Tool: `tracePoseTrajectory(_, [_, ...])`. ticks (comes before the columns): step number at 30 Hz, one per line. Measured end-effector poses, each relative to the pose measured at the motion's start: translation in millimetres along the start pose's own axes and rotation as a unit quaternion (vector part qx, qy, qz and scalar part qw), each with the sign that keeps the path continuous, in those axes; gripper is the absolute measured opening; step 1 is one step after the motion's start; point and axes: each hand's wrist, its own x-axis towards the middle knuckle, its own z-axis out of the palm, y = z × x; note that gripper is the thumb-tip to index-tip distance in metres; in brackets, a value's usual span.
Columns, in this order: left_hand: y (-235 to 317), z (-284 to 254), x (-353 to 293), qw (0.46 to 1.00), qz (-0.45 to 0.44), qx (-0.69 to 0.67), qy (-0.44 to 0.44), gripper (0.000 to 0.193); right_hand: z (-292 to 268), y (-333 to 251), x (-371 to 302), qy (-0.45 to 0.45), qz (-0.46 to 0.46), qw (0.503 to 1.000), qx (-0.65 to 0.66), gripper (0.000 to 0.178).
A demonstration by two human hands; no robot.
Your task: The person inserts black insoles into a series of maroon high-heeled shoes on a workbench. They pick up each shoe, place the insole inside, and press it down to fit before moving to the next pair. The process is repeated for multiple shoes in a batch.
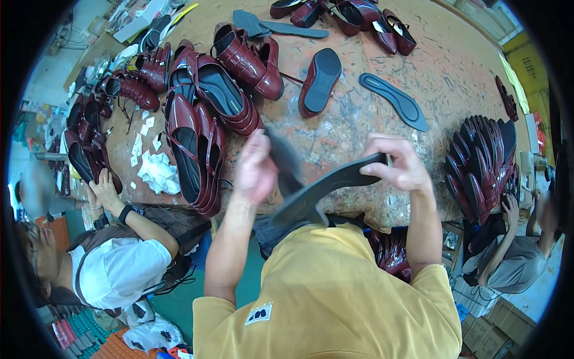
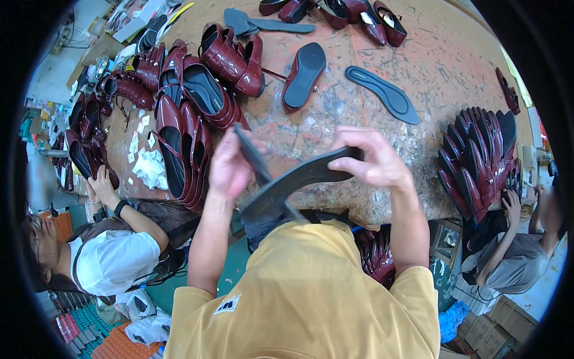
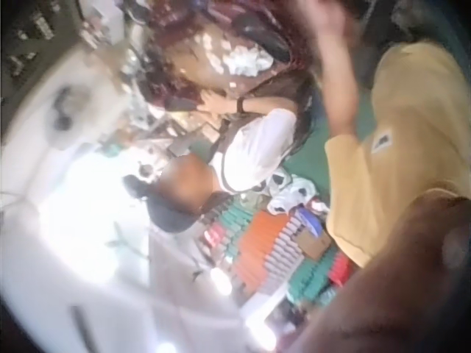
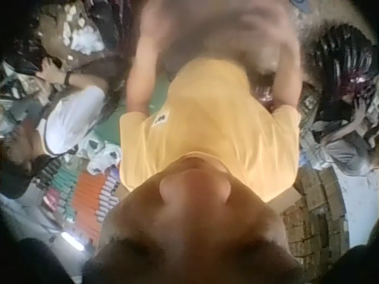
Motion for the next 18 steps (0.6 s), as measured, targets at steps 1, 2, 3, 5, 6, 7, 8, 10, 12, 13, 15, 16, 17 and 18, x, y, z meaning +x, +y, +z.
tracePoseTrajectory(1, [12, -8, 1, 0.999, 0.031, -0.023, 0.003, 0.022, -7, 1, -8, 0.018, -0.013, 1.000, -0.007, 0.013])
tracePoseTrajectory(2, [18, -13, -3, 0.999, 0.038, 0.008, 0.021, 0.022, -14, 2, -17, 0.036, -0.027, 0.999, -0.015, 0.014])
tracePoseTrajectory(3, [26, -9, -9, 0.997, 0.044, 0.039, 0.041, 0.022, -20, 5, -25, 0.053, -0.039, 0.998, -0.020, 0.014])
tracePoseTrajectory(5, [25, -34, -6, 0.997, 0.073, -0.003, -0.026, 0.019, -27, 6, -35, 0.081, -0.038, 0.996, 0.010, 0.016])
tracePoseTrajectory(6, [23, -32, -5, 0.995, 0.083, -0.040, -0.037, 0.017, -32, 18, -43, 0.106, -0.053, 0.991, 0.060, 0.017])
tracePoseTrajectory(7, [24, -31, -3, 0.992, 0.094, -0.075, -0.048, 0.017, -39, 31, -50, 0.107, -0.102, 0.983, 0.109, 0.018])
tracePoseTrajectory(8, [30, -35, 1, 0.984, 0.067, -0.144, -0.077, 0.013, -43, 42, -52, 0.121, -0.119, 0.974, 0.152, 0.019])
tracePoseTrajectory(10, [29, -54, 11, 0.947, 0.052, -0.243, -0.205, 0.017, -45, 64, -55, 0.213, -0.056, 0.958, 0.181, 0.024])
tracePoseTrajectory(12, [24, -45, 13, 0.921, 0.037, -0.315, -0.226, 0.022, -56, 93, -58, 0.277, 0.101, 0.942, 0.160, 0.038])
tracePoseTrajectory(13, [20, -36, 15, 0.908, 0.025, -0.351, -0.227, 0.024, -51, 96, -50, 0.308, 0.124, 0.936, 0.118, 0.046])
tracePoseTrajectory(15, [11, -27, 18, 0.901, 0.014, -0.380, -0.207, 0.025, -38, 132, -46, 0.373, 0.215, 0.871, -0.235, 0.051])
tracePoseTrajectory(16, [7, -22, 17, 0.904, 0.019, -0.380, -0.196, 0.025, -21, 117, -34, 0.360, 0.119, 0.783, -0.493, 0.058])
tracePoseTrajectory(17, [3, -25, 19, 0.896, 0.011, -0.395, -0.204, 0.025, -5, 109, -18, 0.352, 0.013, 0.840, -0.413, 0.054])
tracePoseTrajectory(18, [-2, -28, 21, 0.894, 0.015, -0.395, -0.210, 0.024, 25, 76, 0, 0.318, 0.006, 0.915, -0.250, 0.050])
